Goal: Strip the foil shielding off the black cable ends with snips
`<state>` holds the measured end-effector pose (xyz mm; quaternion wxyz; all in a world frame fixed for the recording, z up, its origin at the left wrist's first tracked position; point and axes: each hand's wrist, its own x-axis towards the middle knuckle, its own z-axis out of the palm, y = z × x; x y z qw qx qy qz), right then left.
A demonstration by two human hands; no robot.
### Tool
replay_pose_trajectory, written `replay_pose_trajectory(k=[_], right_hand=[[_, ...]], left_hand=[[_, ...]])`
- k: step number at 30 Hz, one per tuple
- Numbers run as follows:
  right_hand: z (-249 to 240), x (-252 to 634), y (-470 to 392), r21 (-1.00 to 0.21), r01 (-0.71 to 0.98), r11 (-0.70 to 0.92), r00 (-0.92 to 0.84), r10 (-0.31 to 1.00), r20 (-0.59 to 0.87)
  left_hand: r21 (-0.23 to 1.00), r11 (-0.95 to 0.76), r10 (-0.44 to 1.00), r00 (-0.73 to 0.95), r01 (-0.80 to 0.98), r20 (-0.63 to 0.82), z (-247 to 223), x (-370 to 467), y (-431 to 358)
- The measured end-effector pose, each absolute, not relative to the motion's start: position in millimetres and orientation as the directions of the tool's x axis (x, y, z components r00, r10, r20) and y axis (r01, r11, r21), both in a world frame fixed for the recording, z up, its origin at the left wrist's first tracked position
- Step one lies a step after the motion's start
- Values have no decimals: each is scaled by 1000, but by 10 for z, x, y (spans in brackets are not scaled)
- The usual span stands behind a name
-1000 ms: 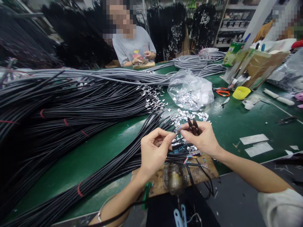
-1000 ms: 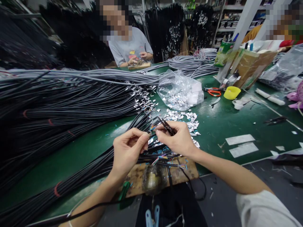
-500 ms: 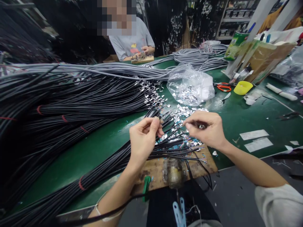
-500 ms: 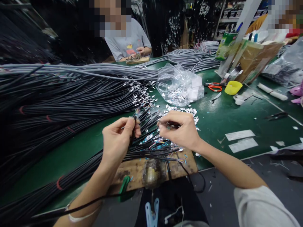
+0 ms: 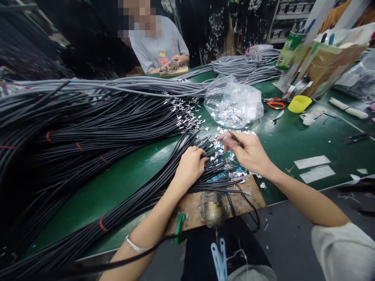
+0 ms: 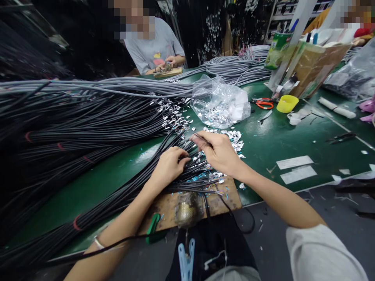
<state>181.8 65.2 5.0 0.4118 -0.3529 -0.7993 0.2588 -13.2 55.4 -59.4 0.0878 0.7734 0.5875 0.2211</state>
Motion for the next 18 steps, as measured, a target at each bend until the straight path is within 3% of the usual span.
replay_pose_trajectory(k=[3, 7, 10, 13, 18], right_hand=[[38, 1828, 647, -674, 391, 626, -392, 776, 493], [12, 1814, 603, -655, 407, 636, -403, 769, 497], [0, 1794, 564, -691, 382, 614, -383, 785, 486], [-3, 1775, 541, -742, 382, 550, -337, 831, 442], [-12, 1749, 518, -697, 398, 596, -358, 801, 481]], left_hand=[[469, -276, 936, 123, 839, 330, -503, -74, 496], [649, -395, 866, 28, 650, 499, -291, 18, 345], [637, -452, 815, 0, 625, 579, -184, 43, 260], [620, -460, 796, -15, 635, 605, -147, 19, 226], [750, -413, 807, -175, 517, 565, -153, 4, 183]])
